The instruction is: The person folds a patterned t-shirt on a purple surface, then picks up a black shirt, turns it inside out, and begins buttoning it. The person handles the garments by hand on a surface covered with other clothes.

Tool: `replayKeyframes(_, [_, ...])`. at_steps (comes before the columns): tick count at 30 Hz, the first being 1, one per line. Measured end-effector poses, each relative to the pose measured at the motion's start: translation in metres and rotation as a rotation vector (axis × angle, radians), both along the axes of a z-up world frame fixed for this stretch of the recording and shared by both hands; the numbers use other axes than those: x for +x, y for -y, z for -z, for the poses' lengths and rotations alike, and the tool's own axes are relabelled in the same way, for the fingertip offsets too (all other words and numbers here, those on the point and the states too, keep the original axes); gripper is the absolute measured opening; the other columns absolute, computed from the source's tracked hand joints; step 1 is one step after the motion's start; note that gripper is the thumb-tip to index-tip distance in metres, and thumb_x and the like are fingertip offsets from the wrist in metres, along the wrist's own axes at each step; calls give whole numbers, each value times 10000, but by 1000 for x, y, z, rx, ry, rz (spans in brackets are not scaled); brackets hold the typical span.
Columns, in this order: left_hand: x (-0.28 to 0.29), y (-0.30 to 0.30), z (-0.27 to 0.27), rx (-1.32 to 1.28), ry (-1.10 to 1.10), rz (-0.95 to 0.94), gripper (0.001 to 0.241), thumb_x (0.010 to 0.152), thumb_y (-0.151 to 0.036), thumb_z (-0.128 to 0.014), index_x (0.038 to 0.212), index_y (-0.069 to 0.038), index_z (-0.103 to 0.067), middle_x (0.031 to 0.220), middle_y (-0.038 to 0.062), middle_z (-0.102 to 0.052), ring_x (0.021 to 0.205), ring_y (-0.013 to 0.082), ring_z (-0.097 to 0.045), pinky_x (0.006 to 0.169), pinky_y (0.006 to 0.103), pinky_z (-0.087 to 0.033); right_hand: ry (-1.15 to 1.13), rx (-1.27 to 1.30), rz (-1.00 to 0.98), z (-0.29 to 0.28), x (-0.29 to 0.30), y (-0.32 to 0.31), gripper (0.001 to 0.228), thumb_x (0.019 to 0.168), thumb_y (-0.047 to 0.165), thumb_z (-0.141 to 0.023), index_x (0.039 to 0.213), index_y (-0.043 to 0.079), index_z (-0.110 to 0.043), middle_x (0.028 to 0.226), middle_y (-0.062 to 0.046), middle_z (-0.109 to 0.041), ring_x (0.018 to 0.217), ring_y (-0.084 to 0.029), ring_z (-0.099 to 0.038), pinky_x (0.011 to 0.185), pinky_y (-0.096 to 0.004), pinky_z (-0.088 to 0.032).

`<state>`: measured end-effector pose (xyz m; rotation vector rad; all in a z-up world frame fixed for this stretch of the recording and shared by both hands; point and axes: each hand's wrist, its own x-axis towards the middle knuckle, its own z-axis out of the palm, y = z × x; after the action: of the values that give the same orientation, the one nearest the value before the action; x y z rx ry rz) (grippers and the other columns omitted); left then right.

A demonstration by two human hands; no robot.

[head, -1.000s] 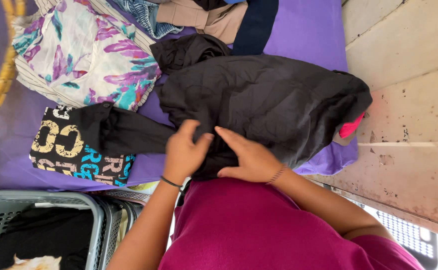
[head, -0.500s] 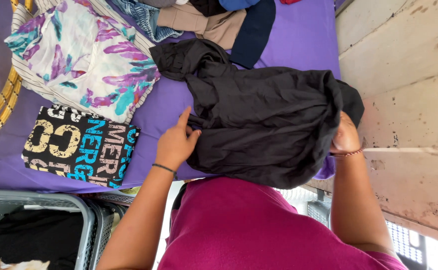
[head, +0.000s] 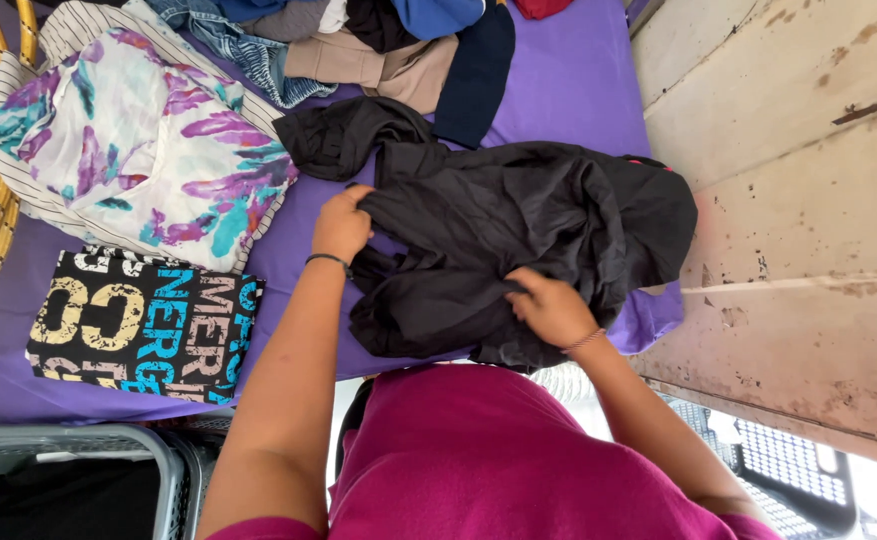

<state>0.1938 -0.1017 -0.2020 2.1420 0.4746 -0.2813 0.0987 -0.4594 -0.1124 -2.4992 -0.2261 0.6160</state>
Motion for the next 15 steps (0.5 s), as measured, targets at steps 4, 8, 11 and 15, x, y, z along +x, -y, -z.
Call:
replayKeyframes(4, [-25, 3, -65, -603, 278, -356, 458, 932, 33, -409, 1212, -218, -671, 869, 139, -714, 679, 189, -752, 588, 261, -662, 314, 476, 236, -8, 9, 69, 244, 926, 79, -672, 1147, 142, -753, 1029, -44, -734, 1088, -202, -661, 1030, -339, -471])
replayKeyframes(8, [-61, -30, -135, -868, 626, -401, 350, 962, -55, -487, 1217, -195, -681, 1039, 130, -694, 898, 255, -700, 819, 365, -600, 281, 1305, 807, -92, 25, 98, 134, 844, 242, -622, 899, 155, -709, 963, -84, -721, 943, -295, -667, 873, -422, -543])
replayKeyframes(11, [-95, -44, -187, -1089, 927, -437, 273, 989, -130, -553, 1222, -175, -689, 1185, 124, -678, 1086, 313, -656, 1016, 456, -548, 235, 1743, 677, -108, 23, 140, 235, 924, 374, -575, 913, 187, -717, 1007, -100, -711, 996, -330, -654, 905, -474, -522])
replayKeyframes(15, [-153, -31, -253, -65, 1367, -459, 246, 990, -111, -581, 1225, -55, -532, 1111, 158, -529, 1005, 299, -533, 901, 415, -475, 273, 1670, 343, -99, 22, 180, 258, 1016, 388, -528, 1070, 218, -715, 1050, -79, -670, 1070, -298, -609, 967, -466, -457])
